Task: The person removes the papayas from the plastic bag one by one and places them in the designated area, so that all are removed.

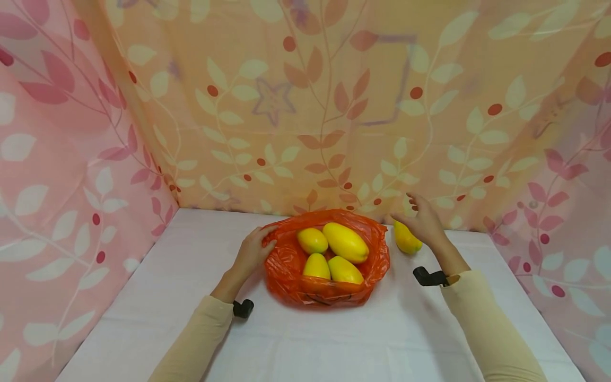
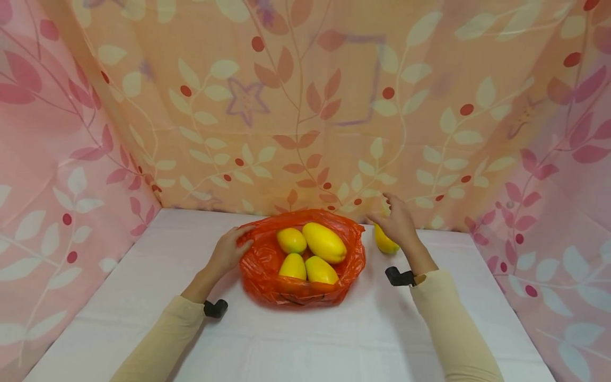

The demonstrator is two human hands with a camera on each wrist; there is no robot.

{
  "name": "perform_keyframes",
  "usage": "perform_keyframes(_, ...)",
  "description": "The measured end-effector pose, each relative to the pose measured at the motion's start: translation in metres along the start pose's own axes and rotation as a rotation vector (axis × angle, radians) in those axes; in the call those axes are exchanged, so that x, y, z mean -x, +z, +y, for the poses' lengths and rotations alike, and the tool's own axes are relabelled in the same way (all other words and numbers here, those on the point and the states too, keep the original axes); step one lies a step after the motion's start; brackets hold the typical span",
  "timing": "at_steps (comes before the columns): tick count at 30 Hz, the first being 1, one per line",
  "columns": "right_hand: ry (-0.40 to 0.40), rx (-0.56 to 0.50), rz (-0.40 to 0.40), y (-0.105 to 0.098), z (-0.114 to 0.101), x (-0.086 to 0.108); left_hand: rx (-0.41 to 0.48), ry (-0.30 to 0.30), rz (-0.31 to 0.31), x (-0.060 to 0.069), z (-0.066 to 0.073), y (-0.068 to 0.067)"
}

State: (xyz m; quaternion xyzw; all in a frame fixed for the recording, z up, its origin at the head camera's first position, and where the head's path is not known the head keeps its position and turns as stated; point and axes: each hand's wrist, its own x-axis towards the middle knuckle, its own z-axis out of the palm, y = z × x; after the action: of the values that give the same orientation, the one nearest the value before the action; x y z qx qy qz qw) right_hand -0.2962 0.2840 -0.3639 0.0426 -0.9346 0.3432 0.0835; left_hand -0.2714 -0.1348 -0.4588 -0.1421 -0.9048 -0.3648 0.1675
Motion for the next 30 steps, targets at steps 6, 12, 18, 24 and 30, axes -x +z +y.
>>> perform_keyframes(6,-0.077,0.007,-0.076,0.008,-0.041,-0.007,-0.017,0.007,0.007,-0.001,-0.003,0.001)
perform_keyframes(12,-0.129,0.004,-0.168,0.025,-0.074,-0.016,-0.014,0.028,0.029,0.0,-0.005,0.002)
perform_keyframes(18,-0.192,0.053,-0.256,0.047,-0.1,-0.018,-0.012,0.022,0.023,-0.001,-0.004,0.003)
perform_keyframes(24,-0.219,0.06,-0.338,0.071,-0.113,-0.015,-0.009,0.023,0.021,-0.001,-0.001,0.003)
perform_keyframes(30,-0.235,0.062,-0.38,0.1,-0.115,-0.012,-0.02,0.023,0.019,-0.002,-0.001,0.004)
